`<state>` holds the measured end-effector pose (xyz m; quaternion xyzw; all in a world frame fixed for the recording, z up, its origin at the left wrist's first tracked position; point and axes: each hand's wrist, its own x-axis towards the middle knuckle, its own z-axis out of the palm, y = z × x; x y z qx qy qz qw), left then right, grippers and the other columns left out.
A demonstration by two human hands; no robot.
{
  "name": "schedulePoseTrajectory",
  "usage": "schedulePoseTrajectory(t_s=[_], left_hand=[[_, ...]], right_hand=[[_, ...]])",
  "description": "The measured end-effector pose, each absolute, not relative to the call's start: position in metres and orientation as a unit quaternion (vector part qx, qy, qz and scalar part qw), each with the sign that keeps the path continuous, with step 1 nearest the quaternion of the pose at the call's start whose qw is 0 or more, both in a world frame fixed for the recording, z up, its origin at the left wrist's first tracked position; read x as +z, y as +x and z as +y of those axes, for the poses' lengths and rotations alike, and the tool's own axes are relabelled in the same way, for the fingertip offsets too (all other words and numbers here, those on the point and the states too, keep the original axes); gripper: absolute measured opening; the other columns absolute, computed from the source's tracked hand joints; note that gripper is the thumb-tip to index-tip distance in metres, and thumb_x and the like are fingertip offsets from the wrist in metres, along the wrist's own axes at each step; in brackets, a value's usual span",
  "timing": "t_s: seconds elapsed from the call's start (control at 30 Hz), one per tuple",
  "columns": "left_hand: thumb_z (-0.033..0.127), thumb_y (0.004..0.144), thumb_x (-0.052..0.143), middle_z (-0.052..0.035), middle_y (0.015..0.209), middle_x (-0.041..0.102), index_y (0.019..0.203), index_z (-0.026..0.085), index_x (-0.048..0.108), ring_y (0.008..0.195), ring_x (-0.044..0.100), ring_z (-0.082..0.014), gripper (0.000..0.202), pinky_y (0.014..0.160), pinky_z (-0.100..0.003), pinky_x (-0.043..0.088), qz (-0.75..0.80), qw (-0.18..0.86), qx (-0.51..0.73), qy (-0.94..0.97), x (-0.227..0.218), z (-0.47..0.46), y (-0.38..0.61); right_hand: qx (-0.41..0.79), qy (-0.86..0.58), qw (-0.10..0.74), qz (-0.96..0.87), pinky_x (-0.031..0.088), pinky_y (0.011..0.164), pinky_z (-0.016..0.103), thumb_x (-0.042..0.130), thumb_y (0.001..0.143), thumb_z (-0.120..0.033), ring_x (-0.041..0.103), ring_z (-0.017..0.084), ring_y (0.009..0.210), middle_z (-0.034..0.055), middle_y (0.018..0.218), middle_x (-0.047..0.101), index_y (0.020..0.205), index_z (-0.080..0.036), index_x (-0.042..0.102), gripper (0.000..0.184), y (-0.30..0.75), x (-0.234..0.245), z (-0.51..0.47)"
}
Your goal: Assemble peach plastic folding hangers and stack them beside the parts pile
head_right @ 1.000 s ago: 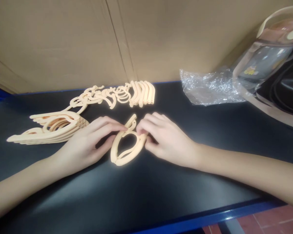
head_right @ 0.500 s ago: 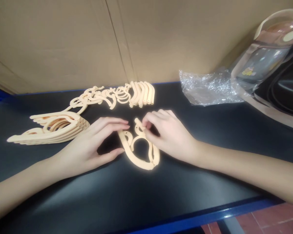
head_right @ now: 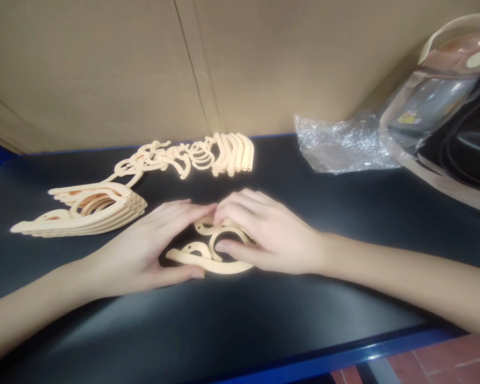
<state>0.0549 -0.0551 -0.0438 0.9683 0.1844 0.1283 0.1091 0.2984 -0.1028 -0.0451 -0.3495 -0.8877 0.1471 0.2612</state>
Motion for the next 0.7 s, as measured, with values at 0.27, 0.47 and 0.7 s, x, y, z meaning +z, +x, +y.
schedulePoseTrajectory(t_s=[0.27, 0.47, 0.7], left_hand=[[0.047, 0.083, 0.063, -0.0111, 0.122, 0.058, 0.129, 0.017, 0.045, 0.108, 0.055, -0.0249, 0.058, 0.090, -0.036, 0.043, 0.179, -0.014, 0.206, 0.962, -0.0377, -0.0626, 0.0578], [0.046, 0.083, 0.063, -0.0106, 0.124, 0.058, 0.128, 0.018, 0.046, 0.104, 0.056, -0.0238, 0.057, 0.085, -0.034, 0.041, 0.172, -0.043, 0.198, 0.964, -0.0359, -0.0645, 0.0604], [0.047, 0.081, 0.064, -0.0102, 0.125, 0.057, 0.130, 0.017, 0.046, 0.105, 0.055, -0.0239, 0.060, 0.081, -0.033, 0.040, 0.171, -0.019, 0.188, 0.967, -0.0354, -0.0645, 0.0595]], right_hand=[[0.086, -0.370, 0.249, -0.891, 0.039, 0.096, 0.041, 0.057, 0.089, -0.038, 0.047, 0.025, 0.117, 0.0111, 0.130, 0.050, 0.096, -0.021, 0.066, 0.020, 0.2969, -0.0436, -0.1058], [0.103, -0.340, 0.202, -0.913, 0.035, 0.101, 0.044, 0.059, 0.087, -0.041, 0.039, 0.026, 0.127, 0.0099, 0.138, 0.046, 0.095, -0.021, 0.067, 0.023, 0.2954, -0.0427, -0.1057], [0.129, -0.340, 0.193, -0.911, 0.035, 0.100, 0.040, 0.062, 0.085, -0.043, 0.040, 0.024, 0.124, 0.0099, 0.135, 0.047, 0.101, -0.021, 0.066, 0.028, 0.2963, -0.0426, -0.1047]])
